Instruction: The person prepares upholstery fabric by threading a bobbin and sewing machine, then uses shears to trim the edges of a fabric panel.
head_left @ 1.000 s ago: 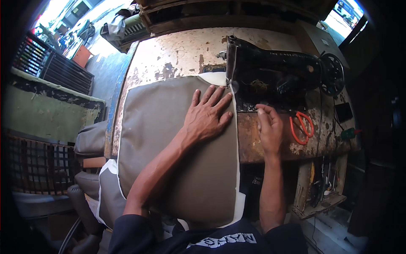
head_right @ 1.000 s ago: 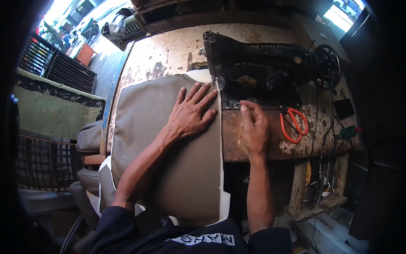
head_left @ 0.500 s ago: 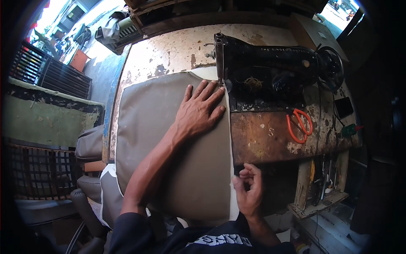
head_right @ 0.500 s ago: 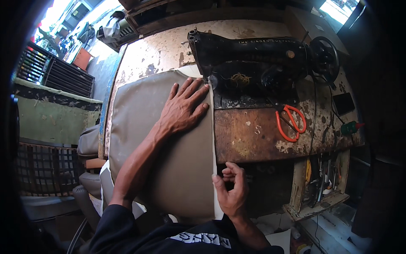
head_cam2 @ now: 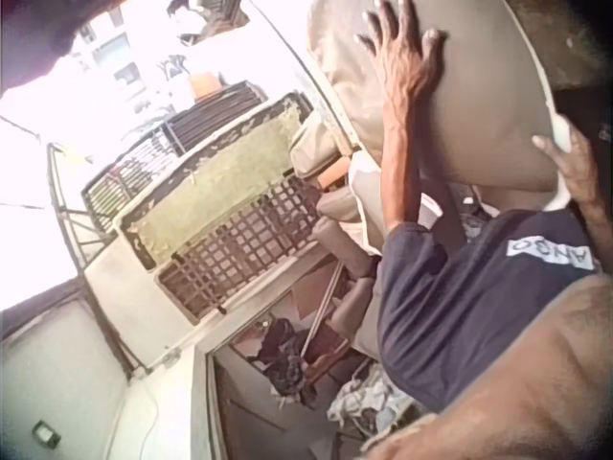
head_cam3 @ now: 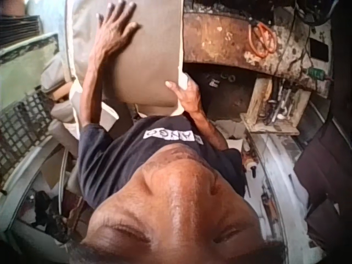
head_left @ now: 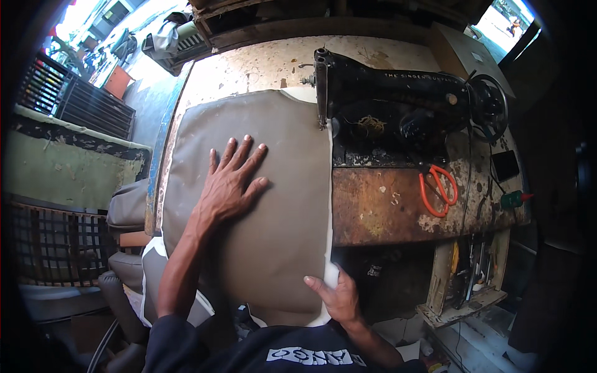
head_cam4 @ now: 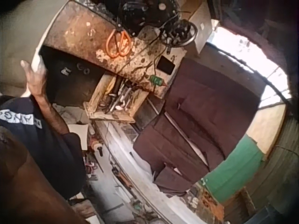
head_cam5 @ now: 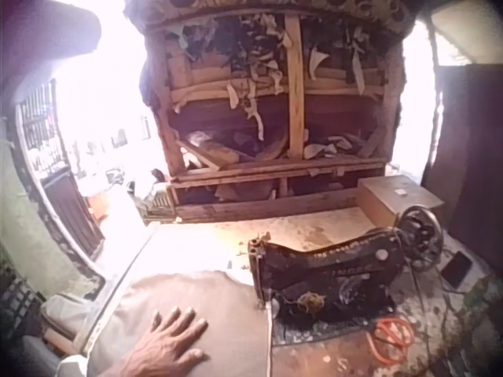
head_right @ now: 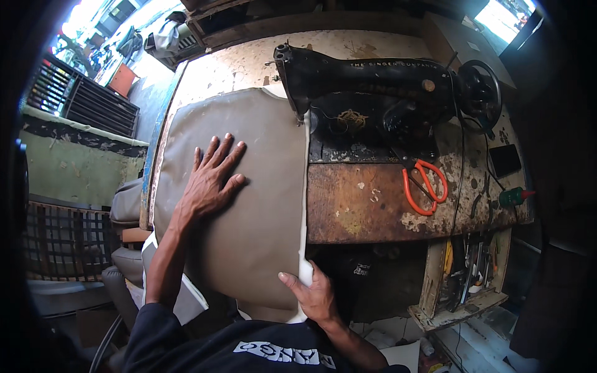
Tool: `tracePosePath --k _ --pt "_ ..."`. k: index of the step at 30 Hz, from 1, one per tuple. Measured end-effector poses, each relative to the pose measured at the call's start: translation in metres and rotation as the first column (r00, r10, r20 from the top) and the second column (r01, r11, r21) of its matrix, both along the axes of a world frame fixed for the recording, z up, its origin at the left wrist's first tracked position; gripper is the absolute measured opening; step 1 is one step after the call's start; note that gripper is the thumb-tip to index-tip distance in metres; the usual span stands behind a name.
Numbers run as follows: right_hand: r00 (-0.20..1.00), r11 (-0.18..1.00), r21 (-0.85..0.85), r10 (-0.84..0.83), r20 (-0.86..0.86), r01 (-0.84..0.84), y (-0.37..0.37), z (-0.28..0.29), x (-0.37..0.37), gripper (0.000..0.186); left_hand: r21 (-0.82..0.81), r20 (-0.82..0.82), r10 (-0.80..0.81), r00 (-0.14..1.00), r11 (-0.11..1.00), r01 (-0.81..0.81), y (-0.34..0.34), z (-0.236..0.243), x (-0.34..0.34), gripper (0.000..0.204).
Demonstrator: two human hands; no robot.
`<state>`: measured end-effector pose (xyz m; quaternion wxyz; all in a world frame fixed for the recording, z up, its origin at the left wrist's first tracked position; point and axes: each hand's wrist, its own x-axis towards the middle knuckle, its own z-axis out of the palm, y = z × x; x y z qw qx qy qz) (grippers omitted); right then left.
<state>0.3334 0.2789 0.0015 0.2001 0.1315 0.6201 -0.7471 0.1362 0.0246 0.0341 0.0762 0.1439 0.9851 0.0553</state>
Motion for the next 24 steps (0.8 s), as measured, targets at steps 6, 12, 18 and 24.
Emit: tracePosePath --k 6,12,18,24 --pt "0.997 1.0 0.015 -0.018 -0.074 0.019 -0.007 -0.007 -0.019 0.04 0.028 -0.032 0.008 0.999 1.0 -0.007 -0.012 -0.012 -0.017 0.068" --pt "0.997 0.994 -0.093 0.069 0.04 -0.065 -0.004 -0.017 -0.007 0.036 0.086 -0.065 -0.016 0.998 0.996 0.022 -0.012 -0.014 -0.037 0.066" --pt "0.986 0.995 -0.095 0.046 0.163 -0.03 -0.008 -0.021 0.004 0.03 0.027 -0.052 0.004 0.999 1.0 -0.003 -0.012 -0.015 -0.054 0.066" --pt "0.991 0.981 -0.183 -0.039 0.126 0.062 -0.019 -0.031 0.001 0.031 0.052 -0.066 -0.011 0.998 0.999 0.015 -0.014 -0.019 -0.072 0.066"
